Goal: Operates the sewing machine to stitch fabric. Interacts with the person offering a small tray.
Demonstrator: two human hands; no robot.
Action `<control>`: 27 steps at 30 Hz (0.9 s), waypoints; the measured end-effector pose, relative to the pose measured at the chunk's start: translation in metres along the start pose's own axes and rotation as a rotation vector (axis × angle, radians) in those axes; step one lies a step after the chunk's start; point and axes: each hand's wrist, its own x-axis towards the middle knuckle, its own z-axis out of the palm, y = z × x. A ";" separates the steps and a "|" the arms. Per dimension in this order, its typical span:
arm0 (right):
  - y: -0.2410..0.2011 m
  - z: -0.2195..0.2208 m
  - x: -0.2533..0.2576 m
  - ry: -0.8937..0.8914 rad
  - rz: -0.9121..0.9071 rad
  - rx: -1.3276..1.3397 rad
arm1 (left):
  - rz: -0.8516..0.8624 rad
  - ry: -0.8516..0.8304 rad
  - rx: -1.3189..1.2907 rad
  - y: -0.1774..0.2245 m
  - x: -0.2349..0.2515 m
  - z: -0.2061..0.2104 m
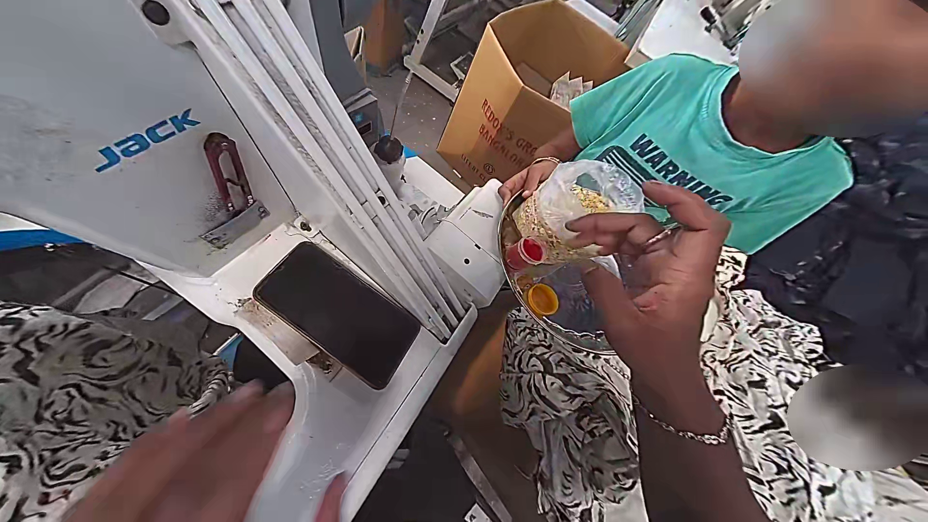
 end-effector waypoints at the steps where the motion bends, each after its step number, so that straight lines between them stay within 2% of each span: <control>1: 0.001 0.001 0.000 -0.030 0.017 0.072 | 0.071 -0.003 -0.063 0.017 0.027 0.020; 5: 0.010 0.002 -0.005 -0.123 -0.001 0.108 | 0.310 0.152 -0.187 0.061 0.113 0.119; 8: 0.019 0.001 -0.009 -0.120 -0.034 0.012 | 0.208 0.048 -0.262 0.074 0.147 0.165; 11: 0.021 0.000 -0.014 -0.070 -0.033 -0.059 | 0.113 0.000 -0.299 0.078 0.159 0.192; 17: 0.018 0.013 -0.024 0.039 0.128 0.024 | 0.043 -0.002 -0.295 0.081 0.159 0.201; 21: 0.018 0.021 -0.028 0.058 0.116 -0.002 | 0.032 0.001 -0.287 0.080 0.157 0.201; 24: 0.015 0.026 -0.031 0.137 0.120 -0.047 | 0.038 -0.013 -0.303 0.078 0.156 0.203; 27: 0.011 0.030 -0.034 0.163 0.249 0.067 | 0.025 -0.027 -0.314 0.077 0.155 0.204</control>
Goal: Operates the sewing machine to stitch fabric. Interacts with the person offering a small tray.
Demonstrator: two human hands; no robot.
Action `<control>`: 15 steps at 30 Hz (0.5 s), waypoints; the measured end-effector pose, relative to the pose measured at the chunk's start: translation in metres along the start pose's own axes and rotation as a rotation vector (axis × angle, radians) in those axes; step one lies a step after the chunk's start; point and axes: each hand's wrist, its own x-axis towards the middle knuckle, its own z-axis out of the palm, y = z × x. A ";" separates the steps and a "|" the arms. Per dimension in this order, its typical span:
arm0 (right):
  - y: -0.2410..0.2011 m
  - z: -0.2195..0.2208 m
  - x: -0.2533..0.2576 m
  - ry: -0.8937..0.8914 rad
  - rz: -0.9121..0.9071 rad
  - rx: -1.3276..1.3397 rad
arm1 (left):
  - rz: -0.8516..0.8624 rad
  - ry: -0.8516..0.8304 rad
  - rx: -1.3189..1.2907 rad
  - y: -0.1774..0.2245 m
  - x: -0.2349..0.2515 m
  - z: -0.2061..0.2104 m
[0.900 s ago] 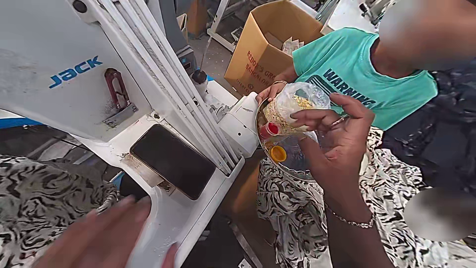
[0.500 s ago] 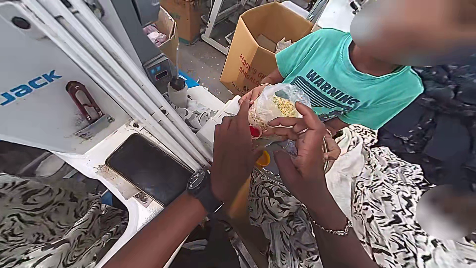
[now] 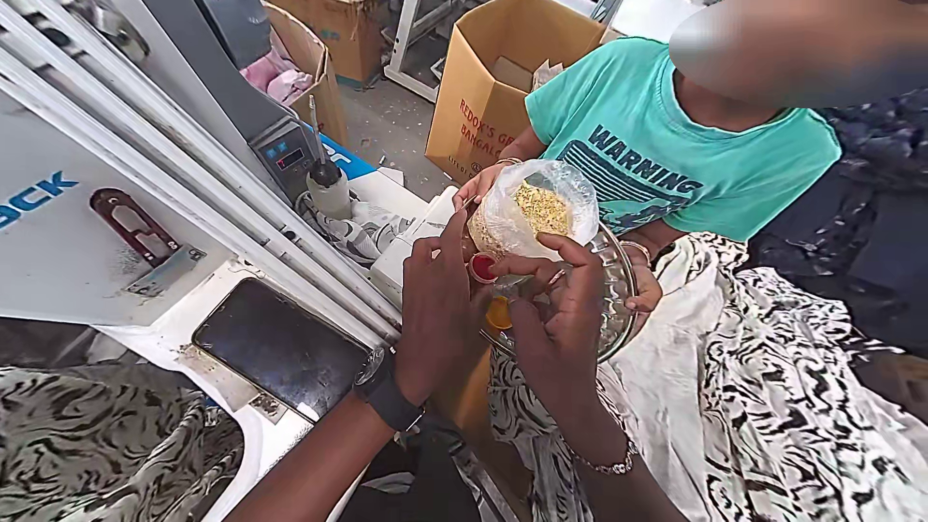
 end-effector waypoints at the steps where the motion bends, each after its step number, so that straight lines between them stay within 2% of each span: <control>1: -0.001 0.001 0.000 -0.006 0.052 0.051 | -0.005 0.004 -0.001 0.000 0.000 0.000; 4: -0.002 0.004 0.000 -0.017 0.153 0.147 | -0.018 0.020 -0.002 0.001 0.000 0.001; 9: -0.001 0.006 -0.001 -0.018 0.176 0.158 | -0.015 0.034 -0.002 0.001 -0.001 0.002; 11: 0.000 0.007 -0.001 0.000 0.140 0.183 | -0.013 0.033 -0.007 0.001 -0.001 0.002; 15: 0.002 0.003 -0.004 0.016 -0.070 0.152 | 0.024 0.043 0.004 -0.002 -0.002 0.003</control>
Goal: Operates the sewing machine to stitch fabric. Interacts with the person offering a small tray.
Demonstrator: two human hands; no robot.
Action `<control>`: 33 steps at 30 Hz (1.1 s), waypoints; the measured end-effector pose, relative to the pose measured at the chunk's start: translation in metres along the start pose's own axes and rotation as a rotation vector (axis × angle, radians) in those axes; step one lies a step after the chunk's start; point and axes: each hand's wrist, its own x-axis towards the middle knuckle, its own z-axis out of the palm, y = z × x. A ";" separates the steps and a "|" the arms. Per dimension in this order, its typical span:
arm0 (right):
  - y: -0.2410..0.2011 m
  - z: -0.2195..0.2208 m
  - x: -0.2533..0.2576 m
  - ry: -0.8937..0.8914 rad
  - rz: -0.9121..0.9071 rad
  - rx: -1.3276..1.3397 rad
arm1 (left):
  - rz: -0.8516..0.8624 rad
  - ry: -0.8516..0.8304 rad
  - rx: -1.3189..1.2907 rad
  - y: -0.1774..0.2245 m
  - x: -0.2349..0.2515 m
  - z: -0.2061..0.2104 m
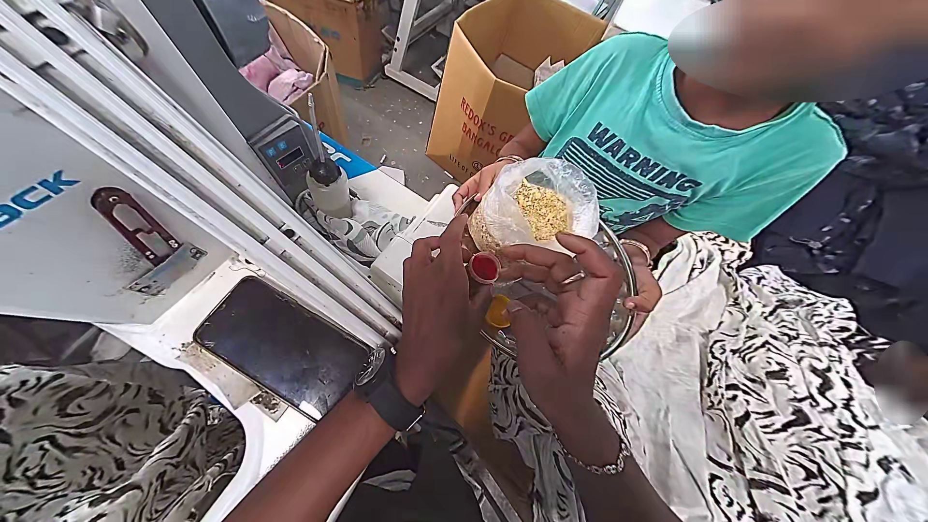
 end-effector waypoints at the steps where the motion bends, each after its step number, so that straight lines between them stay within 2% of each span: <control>1: 0.000 -0.001 0.000 -0.016 -0.024 -0.027 | 0.005 -0.001 0.004 0.000 -0.001 0.000; 9: 0.002 0.002 0.004 -0.091 -0.060 -0.209 | 0.029 -0.009 0.006 0.000 -0.002 0.000; 27: 0.008 0.002 0.005 -0.096 0.056 -0.107 | 0.053 -0.001 0.005 0.000 -0.004 0.004; 33: 0.008 0.000 0.006 -0.082 0.126 0.038 | 0.059 0.009 0.003 0.001 -0.005 0.004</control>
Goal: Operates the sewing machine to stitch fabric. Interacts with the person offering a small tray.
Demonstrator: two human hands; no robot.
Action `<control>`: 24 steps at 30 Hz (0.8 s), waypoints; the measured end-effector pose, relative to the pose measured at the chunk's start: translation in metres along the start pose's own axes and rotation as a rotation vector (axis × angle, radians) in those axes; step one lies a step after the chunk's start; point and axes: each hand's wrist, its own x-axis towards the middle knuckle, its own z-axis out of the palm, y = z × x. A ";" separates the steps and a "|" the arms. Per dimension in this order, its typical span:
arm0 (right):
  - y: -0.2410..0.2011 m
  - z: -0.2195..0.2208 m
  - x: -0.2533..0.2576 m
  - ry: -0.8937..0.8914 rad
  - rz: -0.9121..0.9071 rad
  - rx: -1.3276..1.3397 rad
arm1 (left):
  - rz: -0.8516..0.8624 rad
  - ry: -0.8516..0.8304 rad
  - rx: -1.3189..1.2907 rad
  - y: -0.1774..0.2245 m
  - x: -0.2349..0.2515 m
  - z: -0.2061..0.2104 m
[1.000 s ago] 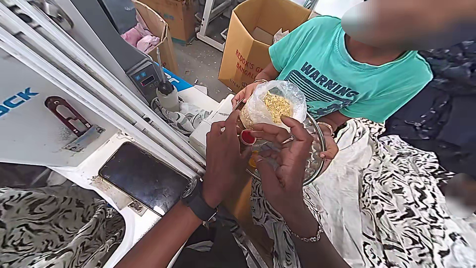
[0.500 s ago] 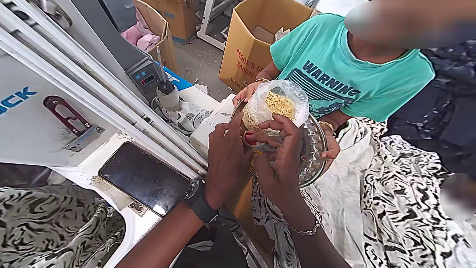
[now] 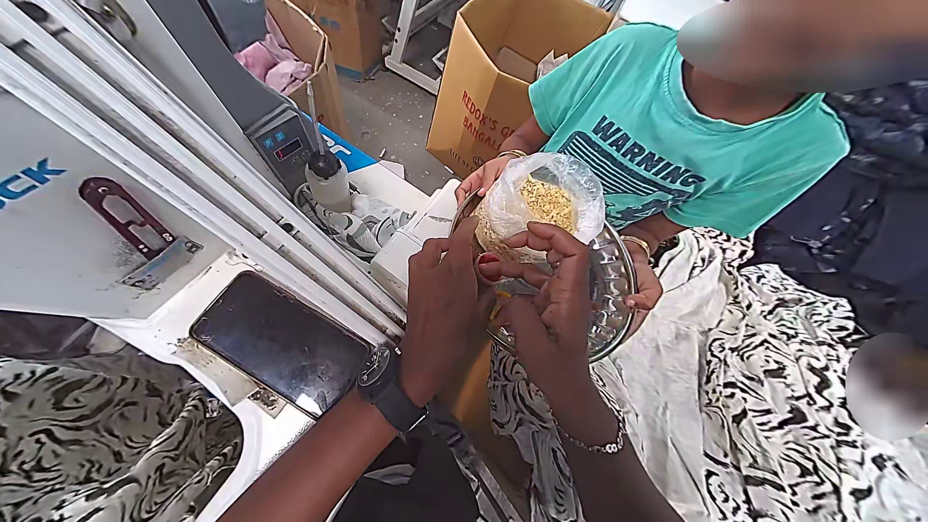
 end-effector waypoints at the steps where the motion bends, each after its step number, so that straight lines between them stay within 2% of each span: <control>1: -0.001 -0.001 0.000 0.006 0.001 0.022 | -0.001 0.003 0.002 0.000 0.000 0.000; 13: -0.006 -0.011 0.006 0.156 0.114 0.499 | -0.011 0.010 0.004 0.001 -0.001 0.001; 20: -0.023 -0.012 0.008 0.273 0.262 0.573 | -0.035 -0.010 -0.013 0.003 0.000 0.000; 24: -0.030 -0.018 0.005 0.273 0.248 0.664 | -0.023 -0.013 -0.013 0.003 -0.001 -0.001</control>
